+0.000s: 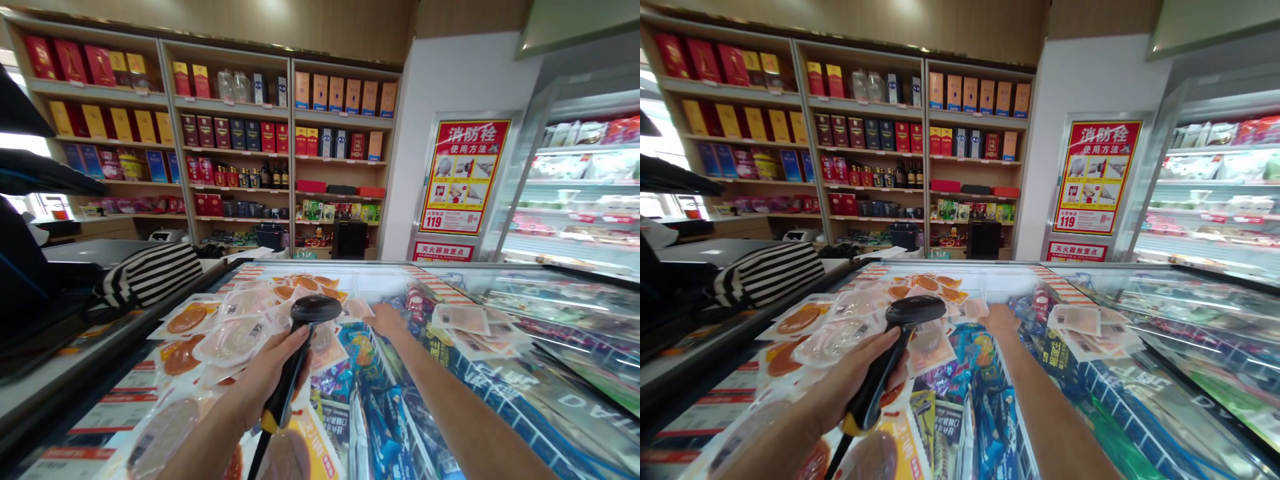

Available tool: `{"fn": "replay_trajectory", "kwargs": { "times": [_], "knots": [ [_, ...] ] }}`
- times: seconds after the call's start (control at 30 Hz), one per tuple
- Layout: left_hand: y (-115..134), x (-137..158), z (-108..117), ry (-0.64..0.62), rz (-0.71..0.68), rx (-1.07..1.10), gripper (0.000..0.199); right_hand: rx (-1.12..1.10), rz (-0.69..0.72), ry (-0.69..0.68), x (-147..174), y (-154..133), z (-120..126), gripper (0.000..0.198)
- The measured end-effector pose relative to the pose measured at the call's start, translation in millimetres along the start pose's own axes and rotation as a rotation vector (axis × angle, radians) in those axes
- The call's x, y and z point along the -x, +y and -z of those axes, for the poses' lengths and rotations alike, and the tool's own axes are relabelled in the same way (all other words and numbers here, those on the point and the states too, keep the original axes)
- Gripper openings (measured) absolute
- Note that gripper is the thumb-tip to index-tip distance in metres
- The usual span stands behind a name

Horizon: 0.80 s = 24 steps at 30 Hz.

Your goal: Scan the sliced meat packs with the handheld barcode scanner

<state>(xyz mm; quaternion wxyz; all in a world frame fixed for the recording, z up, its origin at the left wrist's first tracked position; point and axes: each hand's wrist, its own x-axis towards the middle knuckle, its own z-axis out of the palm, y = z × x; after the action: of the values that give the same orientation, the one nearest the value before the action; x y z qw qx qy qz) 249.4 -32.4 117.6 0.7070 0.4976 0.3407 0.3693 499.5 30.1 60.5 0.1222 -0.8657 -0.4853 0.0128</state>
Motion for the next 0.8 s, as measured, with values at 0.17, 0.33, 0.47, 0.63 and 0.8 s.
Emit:
{"fn": "replay_trajectory", "kwargs": {
  "times": [0.17,0.33,0.47,0.63,0.8],
  "knots": [
    [4.9,0.8,5.9,-0.074,0.040,-0.004,0.031,-0.023,0.083,0.136,15.4,0.8,-6.3,0.038],
    [5.6,1.3,6.4,-0.079,0.031,-0.004,0.031,-0.068,0.023,0.133,9.8,-11.1,-8.8,0.052],
    [4.1,1.6,3.8,-0.063,0.017,-0.004,0.031,-0.045,0.051,0.110,1.5,-20.1,-13.0,0.051],
    [3.4,-0.3,5.2,-0.069,0.026,-0.011,0.032,-0.127,0.013,0.075,-9.6,1.9,-9.2,0.042],
    [1.2,-3.3,8.0,-0.081,0.021,-0.015,0.031,-0.418,0.002,0.045,-11.7,43.6,-4.7,0.031]
  ]
}}
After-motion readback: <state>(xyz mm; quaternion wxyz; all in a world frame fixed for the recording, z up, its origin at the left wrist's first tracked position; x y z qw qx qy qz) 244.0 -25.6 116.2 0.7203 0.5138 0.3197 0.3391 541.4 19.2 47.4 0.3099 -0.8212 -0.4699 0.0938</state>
